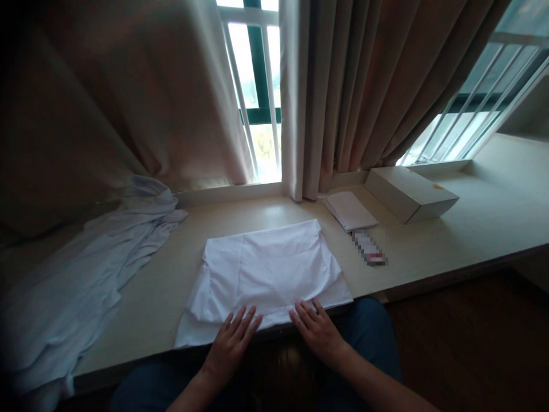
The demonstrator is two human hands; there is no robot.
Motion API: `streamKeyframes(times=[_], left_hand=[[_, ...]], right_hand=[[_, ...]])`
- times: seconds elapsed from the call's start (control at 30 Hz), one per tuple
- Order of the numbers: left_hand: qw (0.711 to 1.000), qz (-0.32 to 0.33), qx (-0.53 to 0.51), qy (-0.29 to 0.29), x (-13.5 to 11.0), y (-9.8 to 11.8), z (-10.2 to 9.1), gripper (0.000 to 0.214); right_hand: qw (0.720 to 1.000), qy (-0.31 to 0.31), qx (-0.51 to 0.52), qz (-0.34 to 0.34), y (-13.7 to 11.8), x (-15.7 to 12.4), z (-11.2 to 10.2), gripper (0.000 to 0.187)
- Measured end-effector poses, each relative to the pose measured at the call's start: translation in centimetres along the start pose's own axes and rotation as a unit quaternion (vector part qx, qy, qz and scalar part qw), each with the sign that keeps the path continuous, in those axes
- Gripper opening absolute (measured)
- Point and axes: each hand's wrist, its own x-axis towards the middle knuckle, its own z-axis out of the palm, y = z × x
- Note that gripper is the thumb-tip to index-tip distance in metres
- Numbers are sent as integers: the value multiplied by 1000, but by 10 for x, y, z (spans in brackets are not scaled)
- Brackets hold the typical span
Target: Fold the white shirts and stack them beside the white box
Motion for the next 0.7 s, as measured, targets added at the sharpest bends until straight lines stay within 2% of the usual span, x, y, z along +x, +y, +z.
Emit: streamKeyframes(times=[0.1, 0.3, 0.37, 0.43, 0.5, 0.6, 0.7], left_hand=[[999, 33, 11, 8, -3, -5, -1, 51], [998, 46, -32, 16, -7, -11, -10, 46], [997, 32, -69, 22, -9, -11, -12, 45], [992, -16, -122, 16, -7, -14, -15, 43], [978, -93, -185, -38, -1, -19, -19, 40], [928, -200, -270, -163, 19, -37, -26, 36], [875, -240, -352, -230, 44, -59, -29, 30]], right_hand=[[1000, 13, 4, -8, 6, -2, 4, 42], [998, 31, 51, -25, 18, 4, -4, 32], [994, 29, 104, -4, 18, 7, -8, 29], [983, 6, 177, 49, 18, 13, -12, 31], [962, -25, 247, 114, 22, 21, -17, 33], [923, -88, 328, 180, 38, 39, -22, 28], [873, -192, 390, 222, 62, 62, -20, 18]])
